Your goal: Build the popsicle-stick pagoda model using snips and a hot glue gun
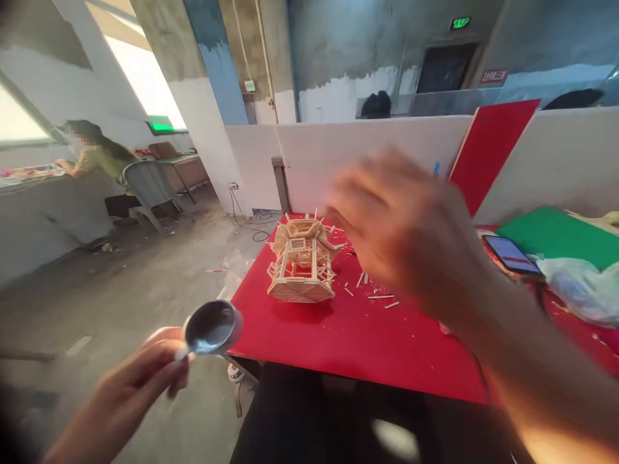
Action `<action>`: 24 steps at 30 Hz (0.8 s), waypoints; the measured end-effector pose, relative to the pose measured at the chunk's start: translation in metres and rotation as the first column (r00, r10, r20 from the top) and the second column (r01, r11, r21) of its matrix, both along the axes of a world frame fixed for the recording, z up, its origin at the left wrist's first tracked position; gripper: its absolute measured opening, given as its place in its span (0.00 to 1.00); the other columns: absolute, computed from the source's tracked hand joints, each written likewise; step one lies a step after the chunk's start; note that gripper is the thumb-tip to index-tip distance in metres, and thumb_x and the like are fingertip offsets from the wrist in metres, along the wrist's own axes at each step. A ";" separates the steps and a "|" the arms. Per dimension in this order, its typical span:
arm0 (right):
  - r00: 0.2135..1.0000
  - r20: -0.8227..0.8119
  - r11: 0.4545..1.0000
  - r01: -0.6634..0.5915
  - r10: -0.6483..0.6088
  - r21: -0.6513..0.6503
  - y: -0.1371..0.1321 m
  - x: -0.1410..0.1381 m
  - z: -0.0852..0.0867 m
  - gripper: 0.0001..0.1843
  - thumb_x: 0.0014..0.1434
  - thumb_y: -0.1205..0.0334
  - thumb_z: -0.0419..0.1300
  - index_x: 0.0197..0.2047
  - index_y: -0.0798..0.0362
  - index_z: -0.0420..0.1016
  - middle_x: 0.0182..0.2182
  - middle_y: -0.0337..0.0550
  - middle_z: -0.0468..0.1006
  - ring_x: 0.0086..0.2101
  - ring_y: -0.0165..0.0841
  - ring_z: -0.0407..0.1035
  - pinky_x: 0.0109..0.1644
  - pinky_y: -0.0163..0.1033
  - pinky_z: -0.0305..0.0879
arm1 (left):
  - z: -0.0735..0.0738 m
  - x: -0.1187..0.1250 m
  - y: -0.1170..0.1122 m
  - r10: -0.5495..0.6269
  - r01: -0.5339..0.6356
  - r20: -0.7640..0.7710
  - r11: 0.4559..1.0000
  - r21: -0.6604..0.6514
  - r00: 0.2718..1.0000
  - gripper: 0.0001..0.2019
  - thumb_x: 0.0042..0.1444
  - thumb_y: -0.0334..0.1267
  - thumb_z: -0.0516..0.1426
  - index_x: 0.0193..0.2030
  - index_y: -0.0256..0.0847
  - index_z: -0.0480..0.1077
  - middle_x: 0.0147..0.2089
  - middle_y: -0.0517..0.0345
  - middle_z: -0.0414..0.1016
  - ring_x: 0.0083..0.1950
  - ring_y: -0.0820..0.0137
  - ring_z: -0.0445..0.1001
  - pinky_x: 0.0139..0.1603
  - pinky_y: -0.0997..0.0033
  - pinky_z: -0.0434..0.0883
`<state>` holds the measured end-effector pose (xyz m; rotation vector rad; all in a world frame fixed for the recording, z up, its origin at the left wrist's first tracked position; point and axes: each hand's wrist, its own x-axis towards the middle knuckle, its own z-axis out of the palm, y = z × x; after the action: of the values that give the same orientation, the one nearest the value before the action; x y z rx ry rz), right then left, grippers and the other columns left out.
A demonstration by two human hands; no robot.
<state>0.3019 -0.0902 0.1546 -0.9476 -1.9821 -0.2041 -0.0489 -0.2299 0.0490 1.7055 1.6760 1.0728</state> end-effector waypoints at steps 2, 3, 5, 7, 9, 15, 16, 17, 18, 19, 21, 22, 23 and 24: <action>0.997 0.013 0.997 -0.073 0.073 -0.015 -0.011 -0.003 -0.040 0.08 0.67 0.59 0.57 0.42 0.47 0.77 0.39 0.40 0.80 0.43 0.31 0.74 0.51 0.38 0.70 | -0.027 0.005 0.022 0.036 -0.033 0.091 0.999 -0.037 0.995 0.15 0.59 0.48 0.56 0.26 0.41 0.72 0.28 0.57 0.69 0.24 0.73 0.68 0.23 0.74 0.69; 0.996 -0.024 0.996 -0.089 0.088 -0.030 -0.018 -0.004 -0.066 0.07 0.66 0.61 0.57 0.41 0.46 0.77 0.38 0.39 0.80 0.41 0.30 0.75 0.48 0.36 0.70 | -0.041 0.007 0.031 0.062 -0.059 0.140 0.998 -0.029 0.988 0.15 0.58 0.48 0.57 0.27 0.40 0.72 0.30 0.56 0.70 0.23 0.73 0.68 0.23 0.74 0.70; 0.987 -0.141 0.990 -0.096 0.081 -0.101 -0.033 -0.008 -0.121 0.05 0.65 0.63 0.58 0.43 0.46 0.76 0.36 0.38 0.80 0.38 0.30 0.76 0.42 0.35 0.72 | -0.067 0.010 0.047 0.119 -0.115 0.185 0.993 -0.029 0.976 0.15 0.57 0.48 0.58 0.27 0.39 0.71 0.35 0.55 0.71 0.23 0.76 0.68 0.23 0.74 0.71; 0.980 -0.184 0.978 -0.108 0.074 -0.181 -0.045 -0.016 -0.167 0.06 0.65 0.62 0.58 0.42 0.45 0.76 0.35 0.38 0.79 0.36 0.30 0.76 0.38 0.33 0.73 | -0.085 0.010 0.059 0.151 -0.138 0.218 0.988 -0.075 0.964 0.17 0.56 0.51 0.58 0.26 0.39 0.70 0.33 0.57 0.71 0.24 0.75 0.69 0.23 0.74 0.72; 0.979 -0.166 0.953 -0.157 0.116 -0.259 -0.052 -0.025 -0.196 0.06 0.66 0.61 0.57 0.41 0.46 0.76 0.35 0.39 0.79 0.36 0.31 0.77 0.39 0.32 0.74 | -0.095 0.010 0.066 0.183 -0.156 0.245 0.980 -0.125 0.952 0.19 0.56 0.53 0.57 0.27 0.38 0.70 0.33 0.56 0.71 0.24 0.74 0.71 0.23 0.74 0.73; 0.991 -0.096 0.931 -0.120 0.092 -0.345 -0.051 -0.043 -0.224 0.08 0.66 0.62 0.58 0.44 0.49 0.78 0.34 0.42 0.77 0.35 0.30 0.75 0.40 0.32 0.71 | -0.123 -0.032 0.044 0.599 -0.602 0.063 0.794 0.080 0.798 0.17 0.52 0.52 0.60 0.40 0.41 0.74 0.37 0.56 0.74 0.30 0.72 0.72 0.29 0.74 0.72; 0.993 -0.083 0.925 -0.111 0.086 -0.365 -0.051 -0.044 -0.228 0.08 0.66 0.62 0.57 0.44 0.49 0.78 0.35 0.42 0.77 0.36 0.30 0.75 0.41 0.32 0.71 | -0.136 -0.046 0.034 0.729 -0.729 0.057 0.673 0.125 0.683 0.17 0.54 0.52 0.58 0.41 0.41 0.74 0.36 0.57 0.74 0.31 0.72 0.71 0.31 0.73 0.72; 0.995 -0.070 0.919 -0.097 0.076 -0.382 -0.051 -0.043 -0.233 0.09 0.66 0.63 0.57 0.45 0.49 0.78 0.35 0.42 0.77 0.36 0.31 0.75 0.42 0.33 0.71 | -0.153 -0.059 0.024 0.827 -0.827 0.071 0.548 0.125 0.558 0.18 0.55 0.52 0.57 0.42 0.40 0.74 0.34 0.58 0.73 0.30 0.71 0.71 0.32 0.72 0.71; 0.996 -0.055 0.916 -0.081 0.064 -0.393 -0.052 -0.042 -0.238 0.09 0.67 0.63 0.56 0.46 0.49 0.77 0.36 0.43 0.77 0.36 0.31 0.75 0.42 0.33 0.71 | -0.173 -0.072 0.014 0.883 -0.886 0.070 0.460 0.056 0.464 0.18 0.55 0.53 0.56 0.41 0.39 0.74 0.31 0.59 0.72 0.29 0.71 0.69 0.31 0.71 0.70; 0.998 -0.040 0.916 -0.063 0.052 -0.396 -0.053 -0.041 -0.242 0.10 0.67 0.63 0.56 0.47 0.49 0.77 0.36 0.43 0.77 0.37 0.31 0.75 0.42 0.33 0.71 | -0.194 -0.082 0.005 0.907 -0.904 0.056 0.420 -0.080 0.417 0.18 0.54 0.52 0.56 0.39 0.38 0.73 0.28 0.61 0.70 0.27 0.70 0.68 0.29 0.71 0.68; 1.000 -0.012 0.922 -0.028 0.025 -0.385 -0.055 -0.041 -0.251 0.10 0.67 0.64 0.56 0.48 0.49 0.77 0.37 0.44 0.78 0.36 0.32 0.75 0.41 0.34 0.71 | -0.236 -0.093 -0.009 0.912 -0.836 -0.036 0.357 -0.417 0.408 0.14 0.51 0.48 0.56 0.30 0.37 0.71 0.23 0.61 0.68 0.25 0.68 0.69 0.27 0.69 0.67; 1.000 0.005 0.927 -0.011 0.014 -0.374 -0.056 -0.041 -0.255 0.10 0.66 0.64 0.56 0.48 0.49 0.77 0.36 0.44 0.78 0.35 0.32 0.75 0.40 0.34 0.71 | -0.255 -0.093 -0.012 0.890 -0.787 -0.053 0.371 -0.493 0.454 0.14 0.50 0.47 0.57 0.27 0.37 0.70 0.21 0.60 0.68 0.24 0.66 0.69 0.26 0.68 0.67; 1.000 0.025 0.933 0.008 0.001 -0.360 -0.057 -0.042 -0.257 0.10 0.66 0.65 0.56 0.47 0.49 0.77 0.36 0.44 0.78 0.34 0.32 0.75 0.40 0.34 0.71 | -0.271 -0.091 -0.011 0.869 -0.756 -0.064 0.388 -0.527 0.490 0.14 0.51 0.47 0.58 0.26 0.37 0.70 0.20 0.59 0.67 0.23 0.64 0.70 0.25 0.65 0.67; 0.999 0.049 0.938 0.032 -0.017 -0.344 -0.058 -0.044 -0.258 0.10 0.66 0.65 0.57 0.47 0.49 0.77 0.35 0.44 0.78 0.34 0.32 0.75 0.40 0.34 0.71 | -0.285 -0.087 -0.007 0.842 -0.724 -0.067 0.416 -0.550 0.535 0.15 0.53 0.48 0.58 0.26 0.36 0.70 0.20 0.58 0.66 0.22 0.62 0.70 0.24 0.64 0.68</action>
<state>0.2575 -0.1485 -0.1035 -1.1983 -2.0883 0.1157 -0.1363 -0.2367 -0.2357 0.3296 2.3987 0.9576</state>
